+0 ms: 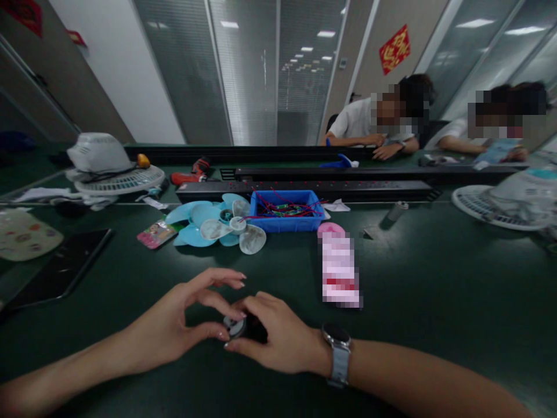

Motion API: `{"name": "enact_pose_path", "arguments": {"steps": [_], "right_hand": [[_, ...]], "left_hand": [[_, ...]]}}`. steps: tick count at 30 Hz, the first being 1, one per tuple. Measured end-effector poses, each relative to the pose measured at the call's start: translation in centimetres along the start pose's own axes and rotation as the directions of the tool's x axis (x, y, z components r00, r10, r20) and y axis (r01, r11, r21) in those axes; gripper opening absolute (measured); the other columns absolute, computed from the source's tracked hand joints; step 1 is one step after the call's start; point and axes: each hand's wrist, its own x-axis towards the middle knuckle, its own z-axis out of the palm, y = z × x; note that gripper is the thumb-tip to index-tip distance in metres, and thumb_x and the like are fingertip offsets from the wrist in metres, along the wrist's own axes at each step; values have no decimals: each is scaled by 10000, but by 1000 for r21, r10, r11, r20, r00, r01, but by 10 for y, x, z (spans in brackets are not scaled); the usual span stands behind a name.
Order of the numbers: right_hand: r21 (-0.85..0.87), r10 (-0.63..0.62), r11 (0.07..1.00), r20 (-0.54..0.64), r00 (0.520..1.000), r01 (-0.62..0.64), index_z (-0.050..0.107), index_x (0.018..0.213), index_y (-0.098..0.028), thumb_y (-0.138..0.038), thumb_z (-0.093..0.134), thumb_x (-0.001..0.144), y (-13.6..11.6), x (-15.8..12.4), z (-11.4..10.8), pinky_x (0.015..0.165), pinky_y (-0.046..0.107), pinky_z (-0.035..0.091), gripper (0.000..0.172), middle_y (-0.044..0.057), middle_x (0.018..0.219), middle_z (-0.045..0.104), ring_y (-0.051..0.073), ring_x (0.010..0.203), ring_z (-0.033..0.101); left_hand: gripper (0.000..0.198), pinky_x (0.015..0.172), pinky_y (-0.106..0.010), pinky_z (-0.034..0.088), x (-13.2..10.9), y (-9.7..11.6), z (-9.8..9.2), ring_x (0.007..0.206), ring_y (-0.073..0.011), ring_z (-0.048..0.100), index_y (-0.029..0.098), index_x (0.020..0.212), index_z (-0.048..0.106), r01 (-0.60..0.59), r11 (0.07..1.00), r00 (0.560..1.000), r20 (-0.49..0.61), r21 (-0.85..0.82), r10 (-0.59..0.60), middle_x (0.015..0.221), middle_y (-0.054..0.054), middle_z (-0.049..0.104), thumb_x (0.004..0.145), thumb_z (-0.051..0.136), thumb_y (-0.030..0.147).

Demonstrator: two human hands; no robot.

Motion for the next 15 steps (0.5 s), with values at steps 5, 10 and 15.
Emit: {"name": "enact_pose_path", "arguments": {"steps": [5,10,15], "right_hand": [[23,-18,1000,8,1000,18,577,1137,-199,-344,687,862,-2,0,-1,797,299,447,330,33,1031,642,165,901,582],[-9,3,1000,10,1000,-3,586,1125,-193,-384,682,859,0,-1,0,793,315,449,342,43,1015,635,179,890,570],[25,13,1000,14,1000,-14,582,1140,-204,-366,690,859,-1,0,0,816,314,454,342,34,1036,641,174,913,582]], "left_hand": [[524,774,-378,484,0,-4,2,668,-176,619,224,1007,473,114,993,985,-132,38,-108,750,58,621,650,851,289],[547,975,-427,417,0,-2,2,1090,-244,609,251,1212,447,-28,999,999,-34,-42,27,985,-17,679,762,754,199],[469,714,-314,488,-1,-9,6,625,-148,613,222,965,451,49,987,990,-127,-150,-69,650,91,562,681,825,222]]}}
